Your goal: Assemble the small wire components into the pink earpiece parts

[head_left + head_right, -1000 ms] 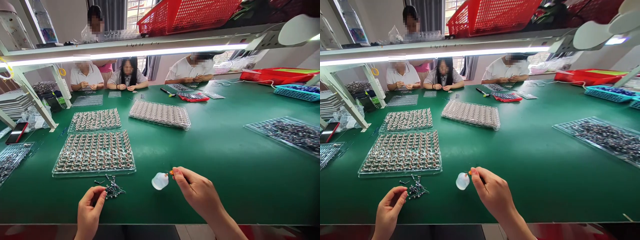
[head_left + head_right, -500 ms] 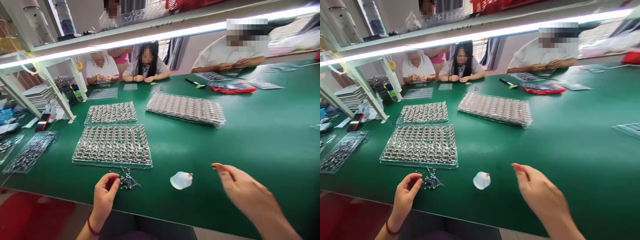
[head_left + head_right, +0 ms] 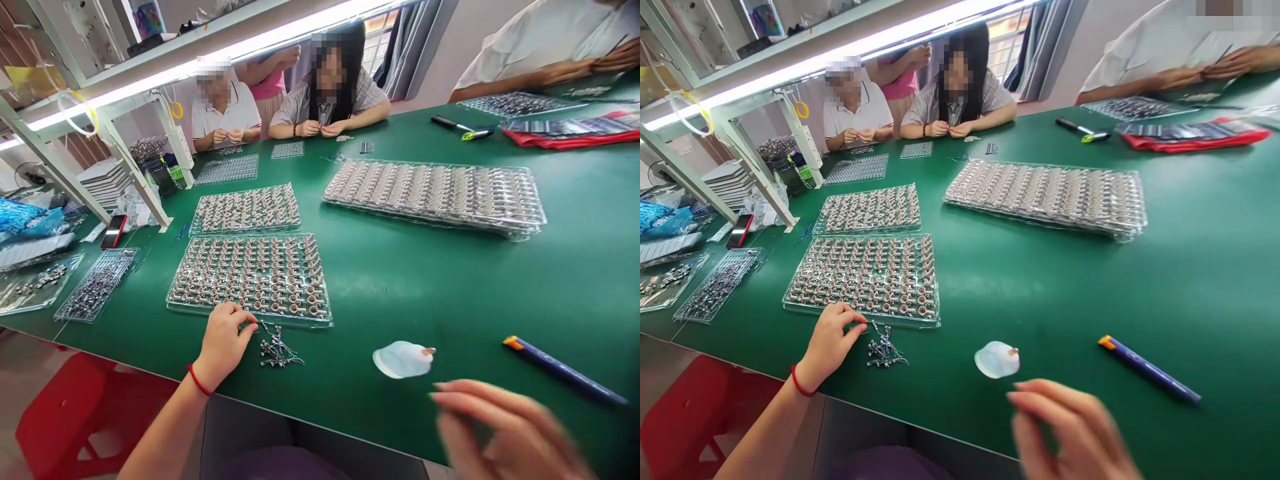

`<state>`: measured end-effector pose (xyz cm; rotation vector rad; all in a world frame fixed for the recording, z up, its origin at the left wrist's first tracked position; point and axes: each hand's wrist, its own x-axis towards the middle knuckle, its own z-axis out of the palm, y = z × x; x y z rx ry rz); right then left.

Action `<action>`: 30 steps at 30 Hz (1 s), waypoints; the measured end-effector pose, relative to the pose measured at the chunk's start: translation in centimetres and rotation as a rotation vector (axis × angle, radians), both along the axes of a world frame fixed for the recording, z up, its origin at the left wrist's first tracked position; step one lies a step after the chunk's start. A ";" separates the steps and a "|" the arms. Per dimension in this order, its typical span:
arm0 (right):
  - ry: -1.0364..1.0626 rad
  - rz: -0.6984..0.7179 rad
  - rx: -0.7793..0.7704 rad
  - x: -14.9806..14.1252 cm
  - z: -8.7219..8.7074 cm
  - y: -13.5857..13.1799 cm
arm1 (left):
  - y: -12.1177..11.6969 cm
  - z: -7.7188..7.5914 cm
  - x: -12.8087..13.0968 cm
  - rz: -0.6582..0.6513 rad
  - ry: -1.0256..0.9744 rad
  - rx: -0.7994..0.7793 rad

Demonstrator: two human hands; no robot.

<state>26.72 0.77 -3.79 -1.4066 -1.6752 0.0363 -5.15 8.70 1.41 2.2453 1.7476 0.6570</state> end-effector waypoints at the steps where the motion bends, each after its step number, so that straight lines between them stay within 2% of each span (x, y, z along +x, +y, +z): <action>1: -0.075 0.192 0.069 -2.1 0.8 0.0 | 0.0 0.1 -0.2 0.001 0.016 -0.011; 3: -0.262 0.445 0.020 -5.8 1.9 1.1 | -0.3 0.3 -0.8 0.007 0.046 -0.030; 4: -0.386 0.501 -0.039 -7.4 2.2 2.1 | -0.4 0.4 -1.0 0.011 0.059 -0.039; 7: -0.483 0.526 -0.129 -10.8 2.4 5.6 | -1.0 0.4 -1.3 0.010 0.084 -0.063; 10: -0.533 0.509 -0.183 -12.2 2.5 8.0 | -1.4 0.3 -1.0 -0.033 0.081 -0.079; 15: -0.524 0.498 -0.212 -11.3 2.8 7.8 | -0.5 1.2 0.2 -0.117 0.034 -0.078; 20: -0.383 0.450 -0.173 -8.9 2.0 5.8 | 3.4 2.5 3.3 -0.178 0.045 -0.030; 25: -0.184 0.419 -0.098 -7.6 1.5 4.3 | 7.8 2.2 8.4 -0.241 0.150 -0.055; 30: -0.025 0.397 -0.049 -7.6 1.3 3.5 | 9.7 1.9 11.3 -0.173 0.274 -0.095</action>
